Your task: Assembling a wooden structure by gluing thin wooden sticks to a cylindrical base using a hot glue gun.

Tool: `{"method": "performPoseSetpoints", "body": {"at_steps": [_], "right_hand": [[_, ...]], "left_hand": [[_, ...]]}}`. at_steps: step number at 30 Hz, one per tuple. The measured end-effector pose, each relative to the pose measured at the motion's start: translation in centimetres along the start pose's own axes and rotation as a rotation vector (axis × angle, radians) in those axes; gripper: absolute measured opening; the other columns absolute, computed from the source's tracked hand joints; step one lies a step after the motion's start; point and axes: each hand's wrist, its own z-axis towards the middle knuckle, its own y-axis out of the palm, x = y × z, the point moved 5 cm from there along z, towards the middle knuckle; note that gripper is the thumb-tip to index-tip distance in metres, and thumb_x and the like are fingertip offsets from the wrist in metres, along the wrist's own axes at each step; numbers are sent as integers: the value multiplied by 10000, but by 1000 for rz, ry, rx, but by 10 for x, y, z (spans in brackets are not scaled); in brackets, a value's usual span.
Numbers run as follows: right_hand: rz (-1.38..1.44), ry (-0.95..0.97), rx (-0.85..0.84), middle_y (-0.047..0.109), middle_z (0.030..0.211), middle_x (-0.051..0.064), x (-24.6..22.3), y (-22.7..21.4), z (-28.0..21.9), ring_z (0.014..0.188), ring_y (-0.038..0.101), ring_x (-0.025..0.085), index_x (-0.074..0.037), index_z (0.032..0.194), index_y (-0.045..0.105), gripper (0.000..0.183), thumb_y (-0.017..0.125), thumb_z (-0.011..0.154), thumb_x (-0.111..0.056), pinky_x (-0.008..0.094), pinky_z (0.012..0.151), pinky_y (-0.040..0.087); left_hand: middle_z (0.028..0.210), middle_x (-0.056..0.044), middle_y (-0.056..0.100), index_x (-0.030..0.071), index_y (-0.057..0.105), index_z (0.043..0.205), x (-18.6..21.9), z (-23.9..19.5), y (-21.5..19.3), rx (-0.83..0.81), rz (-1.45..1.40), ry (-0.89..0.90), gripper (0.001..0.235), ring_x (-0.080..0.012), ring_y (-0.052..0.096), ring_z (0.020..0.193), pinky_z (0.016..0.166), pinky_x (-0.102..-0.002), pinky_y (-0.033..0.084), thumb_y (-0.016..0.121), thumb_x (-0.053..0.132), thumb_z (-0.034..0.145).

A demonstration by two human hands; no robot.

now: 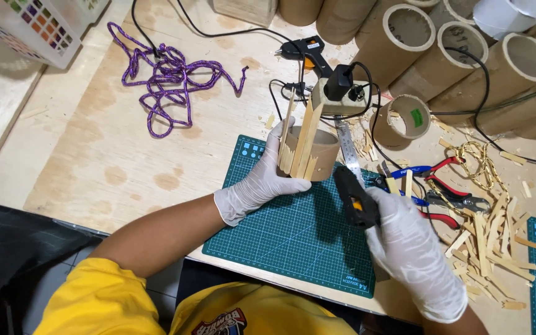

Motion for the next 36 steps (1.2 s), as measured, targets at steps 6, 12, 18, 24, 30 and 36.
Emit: {"method": "performPoseSetpoints", "body": {"at_steps": [6,12,18,24,30,36], "right_hand": [[-397,279,-86,672,1076,277,78,-28,47,953,613,428,-56,1438,527,520,609,954,-229,530,879,504],[-401,155,-31,654,1128,258,134,-28,82,957,613,462,-80,1412,559,522,666,961,-321,563,837,517],[-189,46,194,607,1286,267,121,-94,-9,1161,565,456,-15,1407,573,421,657,1002,-98,520,1049,416],[-176,512,334,719,1149,151,153,-76,-181,1056,674,333,-42,1223,739,221,690,1008,-59,417,921,493],[214,864,310,721,1139,96,114,-17,-214,1156,666,309,-217,1161,764,232,749,930,-201,434,1000,516],[68,831,254,679,1174,88,127,-7,-213,1164,658,326,-226,1242,732,275,718,973,-284,437,977,534]], "left_hand": [[1544,-149,245,217,16,1554,-4,0,-1,-70,-31,-4,1163,-296,435,1337,1092,-465,443,822,218,716],[1441,-167,394,243,93,1550,-3,0,2,-40,-104,-78,1179,-261,525,1209,991,-380,502,857,273,653],[1367,-134,497,119,153,1511,-12,-3,2,-13,-185,-102,1083,-203,530,1187,1041,-348,445,830,204,670],[1379,-124,452,164,117,1555,3,-1,14,-8,-177,-88,1120,-216,517,1188,1011,-369,491,795,212,665],[1603,-28,354,388,113,1554,-15,2,-3,52,-83,-130,1103,-272,464,1383,1124,-548,456,710,63,685],[1606,-19,368,398,129,1553,-13,2,0,62,-85,-118,1085,-259,465,1389,1106,-531,471,728,117,693]]}}
